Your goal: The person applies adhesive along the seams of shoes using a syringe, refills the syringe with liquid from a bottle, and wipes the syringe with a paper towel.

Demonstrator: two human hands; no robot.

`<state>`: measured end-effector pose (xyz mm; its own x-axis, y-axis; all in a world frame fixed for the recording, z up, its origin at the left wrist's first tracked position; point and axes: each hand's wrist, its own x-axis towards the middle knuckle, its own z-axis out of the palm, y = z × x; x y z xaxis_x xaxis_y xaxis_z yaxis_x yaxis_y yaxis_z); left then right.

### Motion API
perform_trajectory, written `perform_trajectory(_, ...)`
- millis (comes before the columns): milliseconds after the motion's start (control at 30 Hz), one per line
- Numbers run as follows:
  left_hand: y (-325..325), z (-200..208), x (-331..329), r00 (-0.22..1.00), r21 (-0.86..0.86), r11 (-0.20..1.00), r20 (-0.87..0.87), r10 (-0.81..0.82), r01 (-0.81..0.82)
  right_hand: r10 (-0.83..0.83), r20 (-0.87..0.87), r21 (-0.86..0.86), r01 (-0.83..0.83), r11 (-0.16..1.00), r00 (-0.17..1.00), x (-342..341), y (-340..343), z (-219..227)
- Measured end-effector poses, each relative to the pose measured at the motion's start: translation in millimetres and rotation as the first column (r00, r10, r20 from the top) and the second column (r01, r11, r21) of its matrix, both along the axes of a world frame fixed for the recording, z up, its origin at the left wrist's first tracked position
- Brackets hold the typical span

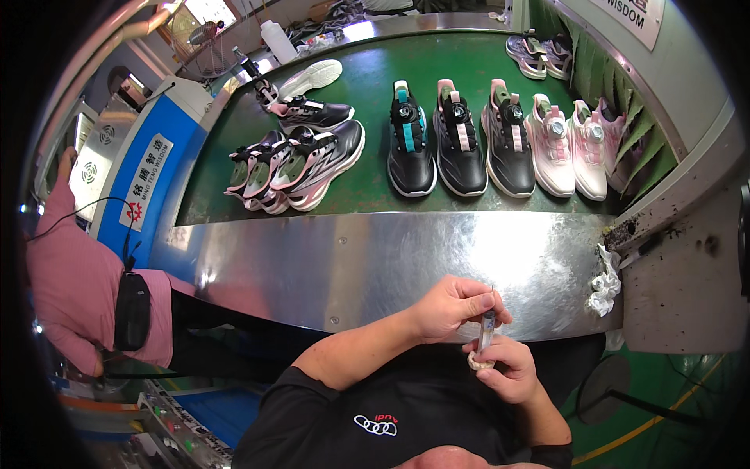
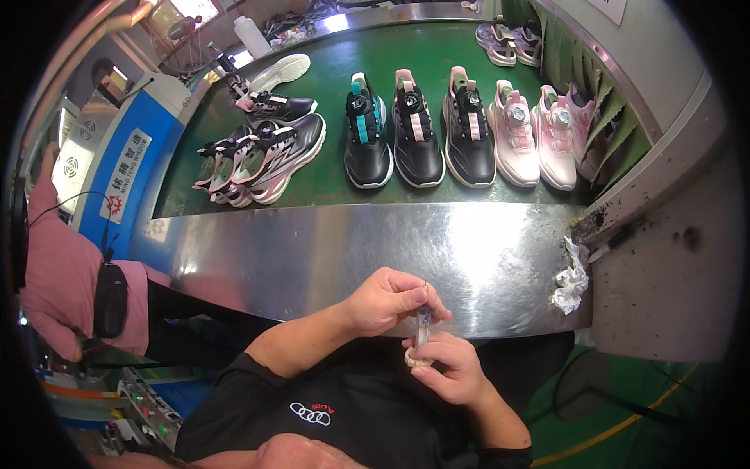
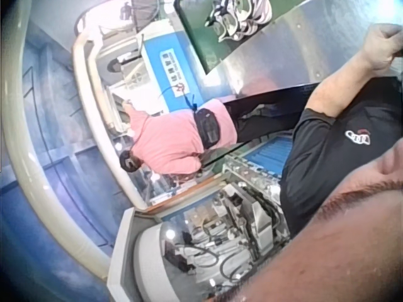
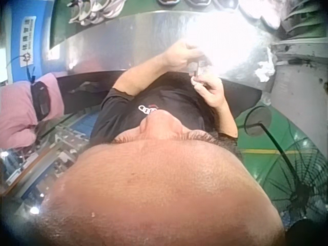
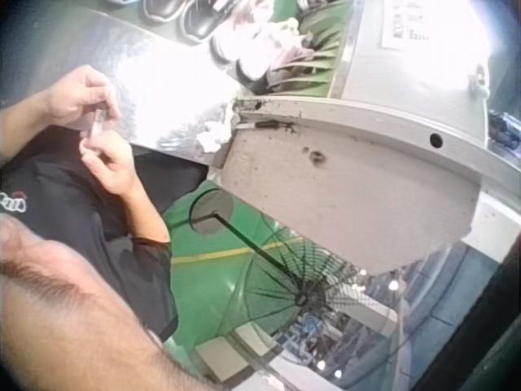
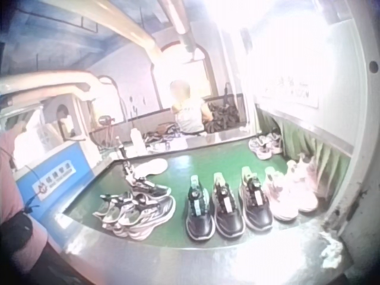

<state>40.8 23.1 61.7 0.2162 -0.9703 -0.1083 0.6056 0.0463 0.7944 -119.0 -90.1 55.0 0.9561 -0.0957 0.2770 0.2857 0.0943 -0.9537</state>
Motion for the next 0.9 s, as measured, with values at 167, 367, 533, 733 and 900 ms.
perform_trajectory(167, -8.4, 2.8, -0.7, 0.940, 0.163, 0.982, 0.340, 0.035, -0.096, -0.276, 0.167, -0.745, 0.304, 0.593, 0.947, 6.1, 5.3, 3.8)
perform_trajectory(367, -18.3, -29.8, 46.4, 0.788, 0.091, 0.898, 0.524, 0.323, -0.430, -0.393, 0.092, -0.653, 0.353, 0.670, 0.915, 3.4, -14.5, -10.6)
perform_trajectory(533, -24.1, -23.8, 62.8, 0.124, 0.162, 0.894, 0.985, -0.121, -0.419, -0.471, -0.098, -0.245, 0.437, 0.865, 0.877, 10.1, -54.1, -45.5)
perform_trajectory(733, -8.7, 58.3, 82.6, 0.222, 0.198, 0.823, 0.971, -0.090, -0.533, -0.363, -0.146, 0.050, 0.373, 0.926, 0.920, 9.7, -77.3, -36.3)
perform_trajectory(900, -37.2, 178.8, 68.0, 0.106, -0.198, 0.936, 0.966, 0.237, -0.290, -0.395, -0.070, -0.168, 0.380, 0.910, 0.916, 15.4, -68.6, -59.2)
